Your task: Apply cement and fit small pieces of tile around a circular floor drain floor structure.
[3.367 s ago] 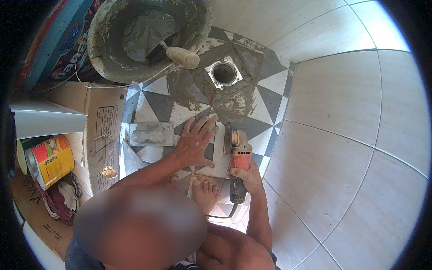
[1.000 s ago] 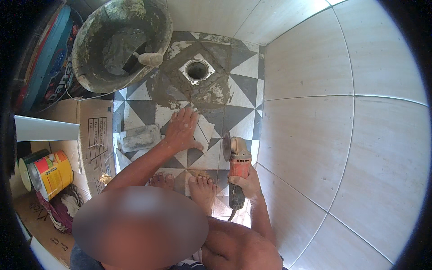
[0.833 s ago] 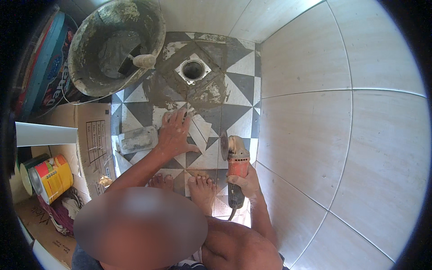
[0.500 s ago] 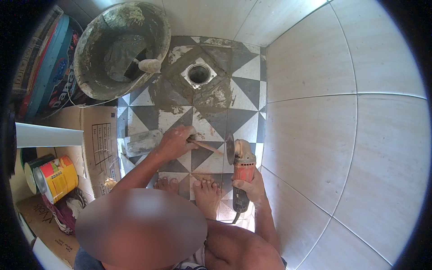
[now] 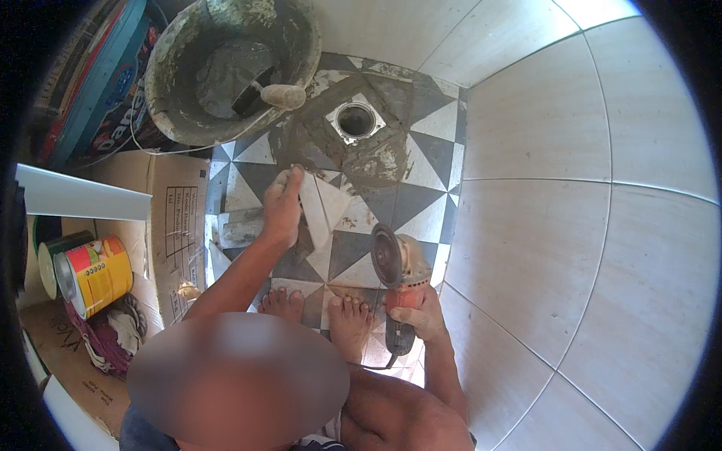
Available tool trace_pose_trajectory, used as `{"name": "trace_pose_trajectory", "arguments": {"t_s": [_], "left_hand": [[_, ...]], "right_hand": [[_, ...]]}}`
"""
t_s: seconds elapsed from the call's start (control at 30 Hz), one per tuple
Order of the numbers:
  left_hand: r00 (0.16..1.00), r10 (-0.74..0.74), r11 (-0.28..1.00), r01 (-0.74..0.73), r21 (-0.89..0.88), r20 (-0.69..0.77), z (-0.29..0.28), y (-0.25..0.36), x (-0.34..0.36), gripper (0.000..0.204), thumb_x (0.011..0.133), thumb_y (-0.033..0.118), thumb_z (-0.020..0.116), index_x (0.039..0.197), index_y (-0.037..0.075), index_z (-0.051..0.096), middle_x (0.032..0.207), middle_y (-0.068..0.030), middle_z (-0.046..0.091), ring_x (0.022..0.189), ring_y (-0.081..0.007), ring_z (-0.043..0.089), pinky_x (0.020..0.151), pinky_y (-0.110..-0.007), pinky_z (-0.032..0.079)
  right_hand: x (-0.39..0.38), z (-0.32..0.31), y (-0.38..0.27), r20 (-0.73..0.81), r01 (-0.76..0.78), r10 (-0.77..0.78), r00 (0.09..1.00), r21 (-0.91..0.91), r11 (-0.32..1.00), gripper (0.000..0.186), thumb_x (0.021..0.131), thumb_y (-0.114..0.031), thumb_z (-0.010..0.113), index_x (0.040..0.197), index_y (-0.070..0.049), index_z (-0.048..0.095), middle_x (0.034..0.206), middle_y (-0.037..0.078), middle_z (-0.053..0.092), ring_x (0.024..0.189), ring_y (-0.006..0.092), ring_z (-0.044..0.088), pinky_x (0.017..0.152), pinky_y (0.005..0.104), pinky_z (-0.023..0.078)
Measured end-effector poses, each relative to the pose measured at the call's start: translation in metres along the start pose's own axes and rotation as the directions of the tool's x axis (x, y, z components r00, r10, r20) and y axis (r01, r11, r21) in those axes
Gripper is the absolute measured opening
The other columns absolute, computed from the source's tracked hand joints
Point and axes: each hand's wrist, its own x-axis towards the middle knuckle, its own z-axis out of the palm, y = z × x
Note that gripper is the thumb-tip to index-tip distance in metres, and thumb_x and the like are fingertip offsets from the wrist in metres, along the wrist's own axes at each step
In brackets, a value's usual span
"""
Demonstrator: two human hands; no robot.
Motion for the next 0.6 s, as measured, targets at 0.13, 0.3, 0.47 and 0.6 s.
{"name": "trace_pose_trajectory", "arguments": {"t_s": [0.13,0.3,0.47,0.6], "left_hand": [[0.949,0.315,0.858,-0.295,0.420,0.021,0.013,0.000,-0.012,0.041,0.110,0.036,0.055,0.095,-0.002,0.062,0.086,-0.0141,0.063,0.082,-0.0263,0.057,0.079,-0.041,0.046],[0.931,0.360,0.838,-0.298,0.458,-0.053,0.011,-0.005,-0.011,0.042,0.110,0.035,0.053,0.096,-0.003,0.060,0.087,-0.0219,0.061,0.082,-0.0346,0.058,0.081,-0.045,0.046],[0.939,0.324,0.848,-0.235,0.475,-0.114,0.016,0.005,-0.010,0.042,0.110,0.035,0.052,0.097,-0.004,0.060,0.090,-0.0253,0.063,0.086,-0.0410,0.060,0.083,-0.048,0.046],[0.929,0.301,0.875,-0.181,0.450,-0.213,0.015,0.001,-0.007,0.040,0.109,0.033,0.056,0.096,-0.004,0.060,0.087,-0.0166,0.062,0.081,-0.0270,0.054,0.081,-0.042,0.046]], "right_hand": [[0.010,0.014,-0.003,-0.001,-0.027,0.027,1.000,-0.070,0.997,0.076,0.061,-0.033,0.095,0.121,0.001,0.064,0.102,0.010,0.074,0.088,0.0218,0.074,0.084,0.0368,0.061],[0.014,0.028,-0.006,0.095,0.006,0.007,0.995,-0.129,0.992,0.085,0.068,-0.037,0.097,0.132,0.002,0.059,0.116,0.007,0.070,0.102,0.0165,0.066,0.093,0.0332,0.055],[0.013,0.036,-0.009,0.107,0.011,0.006,0.994,-0.149,0.989,0.089,0.067,-0.038,0.098,0.136,0.003,0.057,0.120,0.008,0.069,0.104,0.0177,0.066,0.094,0.0336,0.055],[0.014,0.040,-0.011,0.113,-0.008,0.029,0.993,-0.179,0.984,0.092,0.066,-0.038,0.098,0.137,0.003,0.056,0.122,0.009,0.069,0.105,0.0182,0.066,0.096,0.0339,0.054]]}}
